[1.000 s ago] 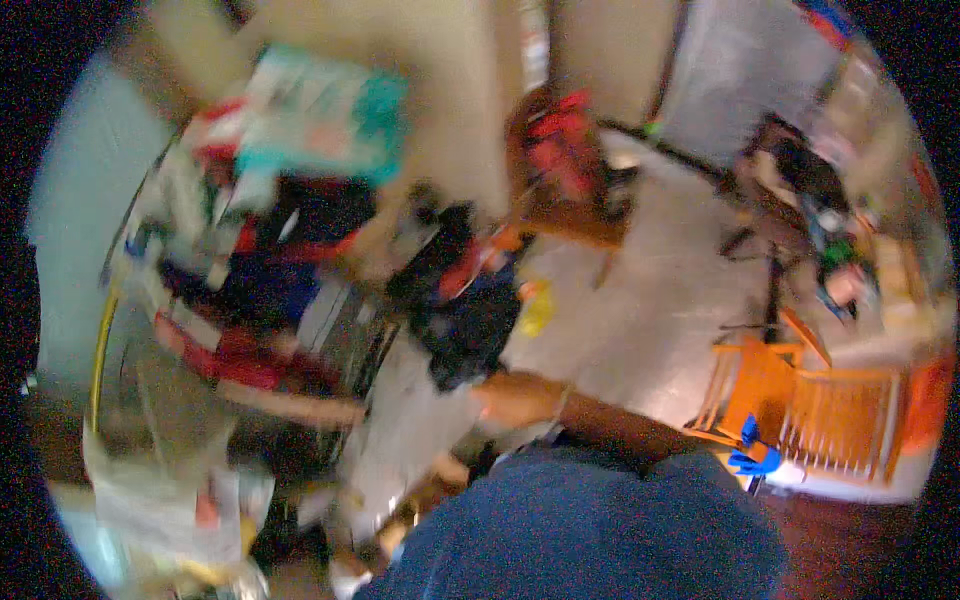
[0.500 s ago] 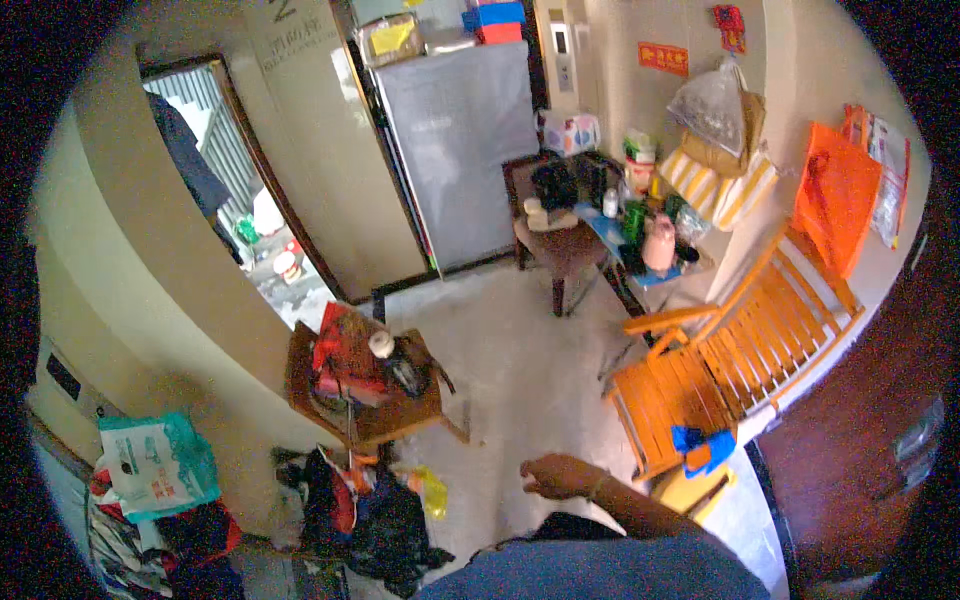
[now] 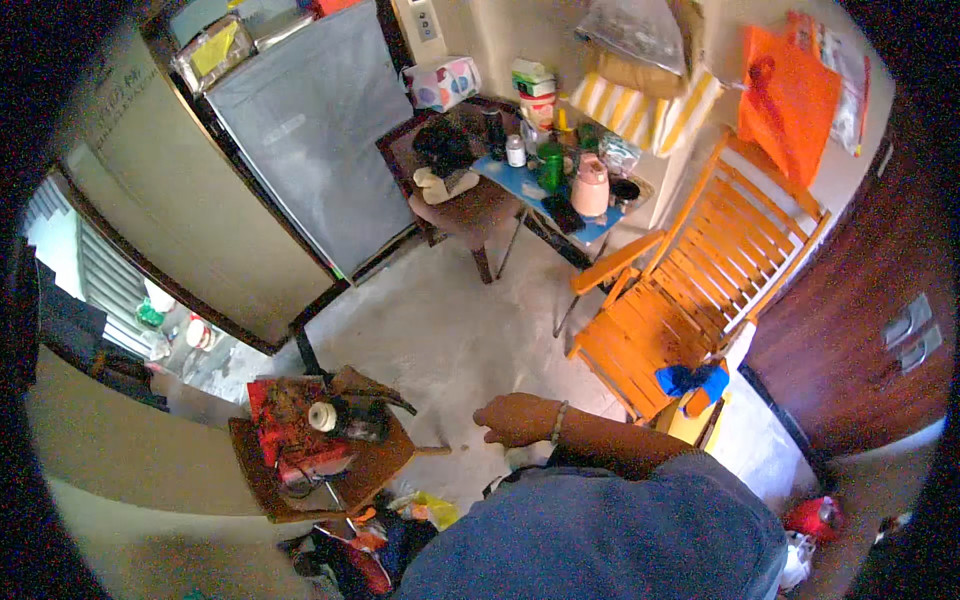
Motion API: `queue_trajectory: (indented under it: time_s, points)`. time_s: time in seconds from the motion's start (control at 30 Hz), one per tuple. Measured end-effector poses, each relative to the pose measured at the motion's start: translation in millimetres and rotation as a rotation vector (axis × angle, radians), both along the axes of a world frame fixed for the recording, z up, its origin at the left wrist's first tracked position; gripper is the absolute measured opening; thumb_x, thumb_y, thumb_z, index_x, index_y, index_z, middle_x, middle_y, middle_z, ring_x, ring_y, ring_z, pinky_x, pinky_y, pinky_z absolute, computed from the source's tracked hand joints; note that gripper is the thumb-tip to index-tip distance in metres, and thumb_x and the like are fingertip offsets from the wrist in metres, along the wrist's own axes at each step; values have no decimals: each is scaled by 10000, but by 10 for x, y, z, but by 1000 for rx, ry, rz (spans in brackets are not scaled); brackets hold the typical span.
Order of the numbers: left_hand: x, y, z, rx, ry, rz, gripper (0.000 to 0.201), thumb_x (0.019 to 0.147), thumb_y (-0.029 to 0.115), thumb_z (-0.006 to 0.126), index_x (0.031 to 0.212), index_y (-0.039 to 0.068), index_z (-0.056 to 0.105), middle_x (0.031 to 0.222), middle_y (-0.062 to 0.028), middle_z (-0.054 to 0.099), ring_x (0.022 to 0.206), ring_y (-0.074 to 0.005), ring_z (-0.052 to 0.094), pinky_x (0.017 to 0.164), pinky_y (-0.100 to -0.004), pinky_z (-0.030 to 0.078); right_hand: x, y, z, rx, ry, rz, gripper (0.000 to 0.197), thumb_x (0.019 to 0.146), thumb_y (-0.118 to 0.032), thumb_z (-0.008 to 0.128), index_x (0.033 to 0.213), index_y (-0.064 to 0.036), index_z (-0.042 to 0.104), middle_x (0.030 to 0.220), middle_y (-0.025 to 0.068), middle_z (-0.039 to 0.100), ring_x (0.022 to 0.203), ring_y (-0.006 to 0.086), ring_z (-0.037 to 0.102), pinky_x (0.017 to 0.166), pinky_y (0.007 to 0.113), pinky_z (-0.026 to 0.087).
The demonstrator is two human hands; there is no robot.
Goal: Hanging clothes on a rack and hand-washing a garment in a bucket.
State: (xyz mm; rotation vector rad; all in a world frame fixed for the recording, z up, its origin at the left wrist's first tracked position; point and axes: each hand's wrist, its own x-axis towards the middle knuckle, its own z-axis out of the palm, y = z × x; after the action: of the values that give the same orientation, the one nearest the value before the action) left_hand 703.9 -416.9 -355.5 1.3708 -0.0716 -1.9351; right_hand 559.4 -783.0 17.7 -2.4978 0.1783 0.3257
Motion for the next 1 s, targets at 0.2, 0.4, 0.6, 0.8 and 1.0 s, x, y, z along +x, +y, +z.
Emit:
queue_trajectory:
  time_s: [0.2,0.4,0.6,0.8,1.0]
  points:
    - [563,-612,25,-141,-70,343,250,794,315,611,776,68,646,704,-73,624,561,-183,584,509,-315,475,513,-491,-162,66,-96,77,326,846,-277,544,1072,-42,545,940,152,623,878,302,597,775,388,462]
    - [1241,-2218,2067,-474,-771,325,244,822,279,594,884,45,625,822,-85,635,768,-198,606,685,-334,487,1240,-1062,217,172,-90,353,307,830,-260,575,1062,-59,549,828,134,635,755,260,618,685,349,482]
    - [1243,-2734,3075,-525,-1662,484,241,846,258,521,818,31,594,802,-146,582,775,-318,556,700,-395,450,2235,-1419,415,208,-10,478,260,806,-204,603,1024,-66,573,824,140,637,731,286,620,670,375,490]
    - [481,-2458,2676,10,-1429,519,222,821,250,531,886,59,624,875,-135,613,894,-305,563,765,-388,433,3055,-1112,379,220,-62,988,267,764,-86,594,1022,-28,558,736,122,617,654,203,590,624,327,479]
    - [-417,-1685,2643,403,-1329,682,331,817,325,531,1021,73,594,970,-167,613,952,-342,559,824,-415,427,2895,172,575,271,58,1228,261,792,-122,583,1034,-26,570,788,119,637,667,195,596,635,302,475]
